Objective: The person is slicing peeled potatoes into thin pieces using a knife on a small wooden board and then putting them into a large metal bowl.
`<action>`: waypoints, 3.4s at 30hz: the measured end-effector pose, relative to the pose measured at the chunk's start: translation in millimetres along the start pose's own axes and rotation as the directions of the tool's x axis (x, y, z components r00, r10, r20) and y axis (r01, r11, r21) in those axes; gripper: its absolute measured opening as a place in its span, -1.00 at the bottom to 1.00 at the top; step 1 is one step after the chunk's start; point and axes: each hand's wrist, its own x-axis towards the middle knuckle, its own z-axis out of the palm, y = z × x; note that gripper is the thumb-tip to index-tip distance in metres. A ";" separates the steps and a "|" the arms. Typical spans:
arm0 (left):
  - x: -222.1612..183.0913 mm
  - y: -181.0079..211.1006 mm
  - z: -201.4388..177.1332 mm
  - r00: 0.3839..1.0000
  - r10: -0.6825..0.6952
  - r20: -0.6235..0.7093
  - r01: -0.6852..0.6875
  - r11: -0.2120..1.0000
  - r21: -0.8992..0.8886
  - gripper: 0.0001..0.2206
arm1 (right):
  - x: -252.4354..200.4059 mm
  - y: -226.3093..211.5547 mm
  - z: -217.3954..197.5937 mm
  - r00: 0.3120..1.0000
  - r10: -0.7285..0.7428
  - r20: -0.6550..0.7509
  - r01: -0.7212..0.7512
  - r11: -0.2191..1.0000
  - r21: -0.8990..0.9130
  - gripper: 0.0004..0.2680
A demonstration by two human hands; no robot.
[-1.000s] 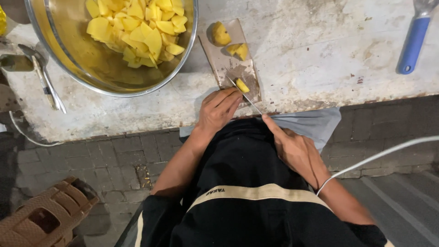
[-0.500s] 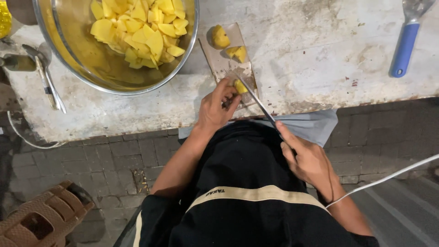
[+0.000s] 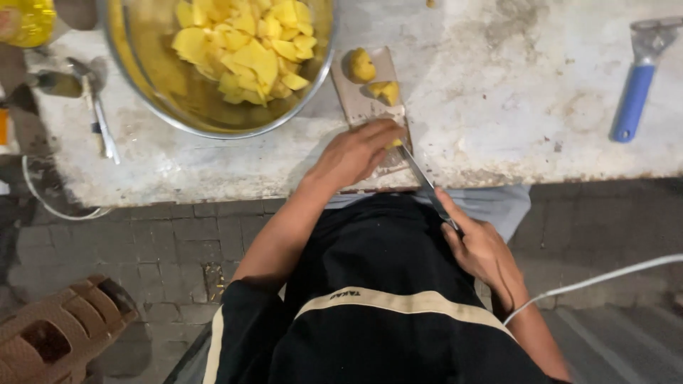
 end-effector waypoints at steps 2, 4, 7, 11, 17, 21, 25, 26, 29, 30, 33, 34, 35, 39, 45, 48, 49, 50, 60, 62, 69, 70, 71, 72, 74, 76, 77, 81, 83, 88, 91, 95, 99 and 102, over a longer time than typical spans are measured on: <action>-6.0 -3.7 8.5 0.997 0.037 -0.062 -0.029 0.992 0.121 -0.71 | -0.2 -0.5 1.2 1.000 0.020 -0.006 -0.020 1.000 -0.002 -0.49; -13.8 -7.3 14.7 0.991 0.073 -0.116 -0.043 0.970 0.241 -0.76 | 1.3 0.3 2.2 0.999 0.042 -0.005 -0.042 0.999 -0.005 -0.48; -22.1 1.2 4.5 0.975 0.123 -0.187 -0.050 0.933 0.356 -0.82 | 5.0 0.5 2.9 0.999 0.044 -0.009 -0.044 0.998 -0.034 -0.47; -11.6 46.2 -69.7 0.914 0.083 -0.396 -0.079 0.997 0.027 -0.86 | 3.2 -10.2 -5.4 0.996 0.088 -0.004 -0.088 0.996 0.008 -0.49; -19.5 46.8 -159.8 0.720 -0.004 -0.694 0.406 0.814 0.416 -0.26 | 13.3 -10.4 -15.7 0.957 0.245 0.158 -0.229 0.967 -0.111 -0.49; 3.8 52.6 -130.2 0.711 0.288 -0.642 0.230 0.767 0.599 -0.65 | 13.1 -8.0 -14.7 0.957 0.235 0.171 -0.217 0.969 -0.113 -0.49; 33.8 35.8 -55.1 0.875 0.297 -0.384 -0.051 0.843 0.536 -0.86 | 4.9 -8.9 -10.6 0.986 0.154 0.066 -0.153 0.988 -0.014 -0.50; 40.7 27.7 -44.0 0.914 0.275 -0.298 -0.078 0.840 0.537 -0.84 | 3.9 -7.9 -9.5 0.989 0.133 0.061 -0.132 0.991 -0.020 -0.50; 54.9 -1.1 -16.1 0.958 0.227 -0.176 -0.088 0.815 0.572 -0.79 | 0.0 -2.7 -6.3 0.993 0.107 0.051 -0.106 0.994 -0.025 -0.49; 61.0 -11.9 -7.9 0.969 0.201 -0.145 -0.073 0.790 0.609 -0.77 | -0.9 -0.8 -6.1 0.994 0.099 0.043 -0.098 0.995 -0.024 -0.48; 61.4 -18.7 -4.6 0.956 0.270 -0.116 -0.149 0.785 0.602 -0.92 | -3.6 7.9 -3.7 0.994 0.112 0.012 -0.112 0.993 0.027 -0.48; 58.8 -16.0 -9.4 0.957 0.270 -0.107 -0.155 0.785 0.599 -0.92 | -3.1 12.1 -3.2 0.993 0.116 0.014 -0.116 0.993 0.035 -0.48; 56.2 -13.7 -14.1 0.961 0.260 -0.090 -0.172 0.824 0.540 -0.93 | -2.3 16.4 -2.3 0.993 0.117 -0.008 -0.117 0.991 0.071 -0.48; 46.0 -9.3 -23.3 0.960 0.274 -0.059 -0.227 0.883 0.410 -0.89 | -6.1 11.2 -4.7 0.990 0.093 -0.106 -0.078 0.988 0.131 -0.47; 28.0 12.5 -20.8 0.971 0.237 -0.019 -0.213 0.903 0.372 -0.92 | -6.0 -3.7 -17.1 0.989 0.037 -0.143 -0.021 0.993 0.116 -0.49; 10.6 27.4 -33.3 0.977 0.197 0.080 -0.212 0.939 0.272 -0.90 | -4.1 -8.0 -16.8 0.990 -0.023 -0.137 0.040 0.992 0.122 -0.51; 9.5 31.9 -37.3 0.978 0.191 0.082 -0.207 0.940 0.270 -0.90 | 1.3 4.4 -11.3 0.991 -0.021 -0.130 0.038 0.991 0.125 -0.51; 7.7 36.7 -41.9 0.980 0.170 0.104 -0.188 0.960 0.209 -0.88 | 5.4 16.2 -4.5 0.984 -0.091 -0.152 0.103 0.992 0.070 -0.52; -39.0 24.8 3.5 0.909 0.050 -0.414 -0.003 0.994 0.112 -0.83 | 16.7 44.9 35.6 0.899 -0.367 -0.241 0.355 0.930 -0.091 -0.60; -33.2 27.4 8.7 0.887 0.089 -0.453 -0.029 0.990 0.137 -0.84 | 15.4 35.6 32.3 0.890 -0.396 -0.225 0.380 0.918 -0.110 -0.60; -25.8 29.5 4.2 0.864 0.142 -0.484 -0.076 0.985 0.153 -0.89 | 13.4 29.6 29.0 0.882 -0.437 -0.177 0.417 0.898 -0.144 -0.56; -26.2 29.6 4.1 0.866 0.139 -0.481 -0.074 0.986 0.152 -0.89 | 13.4 28.8 29.0 0.883 -0.436 -0.175 0.416 0.898 -0.140 -0.56; -26.5 29.6 4.2 0.863 0.136 -0.486 -0.074 0.987 0.143 -0.88 | 13.4 28.2 29.0 0.886 -0.431 -0.171 0.410 0.900 -0.146 -0.56; -25.4 29.4 5.0 0.861 0.134 -0.491 -0.079 0.988 0.131 -0.87 | 13.0 28.0 28.4 0.890 -0.424 -0.169 0.401 0.903 -0.154 -0.56; -20.6 34.5 -0.3 0.855 0.140 -0.499 -0.095 0.989 0.116 -0.89 | 11.3 28.2 29.9 0.898 -0.408 -0.166 0.385 0.910 -0.156 -0.56; -18.2 36.1 -1.7 0.848 0.146 -0.510 -0.108 0.989 0.103 -0.91 | 11.0 29.8 30.5 0.904 -0.396 -0.160 0.372 0.914 -0.159 -0.56; -18.9 35.4 -0.2 0.847 0.144 -0.512 -0.104 0.989 0.106 -0.91 | 11.0 31.5 31.2 0.909 -0.391 -0.144 0.369 0.916 -0.160 -0.55; -19.6 33.7 -0.1 0.843 0.166 -0.511 -0.110 0.984 0.138 -0.91 | 9.5 26.5 31.1 0.920 -0.375 -0.117 0.353 0.920 -0.171 -0.51; -22.4 30.7 4.6 0.840 0.172 -0.515 -0.114 0.983 0.143 -0.91 | 11.5 29.8 31.8 0.920 -0.377 -0.109 0.360 0.921 -0.147 -0.50; -25.8 28.4 7.5 0.846 0.162 -0.508 -0.084 0.981 0.173 -0.93 | 13.7 28.1 28.8 0.930 -0.358 -0.088 0.351 0.933 -0.084 -0.49; -27.2 29.6 6.5 0.856 0.164 -0.490 -0.072 0.977 0.200 -0.93 | 14.5 33.7 32.1 0.923 -0.371 -0.106 0.364 0.928 -0.080 -0.51; -30.1 29.3 6.9 0.862 0.147 -0.485 -0.050 0.977 0.207 -0.91 | 13.5 44.3 36.9 0.923 -0.359 -0.137 0.350 0.933 -0.084 -0.54; -28.5 30.1 8.4 0.852 0.152 -0.502 -0.043 0.974 0.223 -0.89 | 4.9 25.7 18.4 0.919 -0.359 -0.165 0.337 0.930 -0.147 -0.56; -31.8 24.8 11.2 0.856 0.158 -0.491 -0.048 0.972 0.230 -0.89 | 6.5 24.6 20.3 0.911 -0.382 -0.154 0.356 0.918 -0.175 -0.56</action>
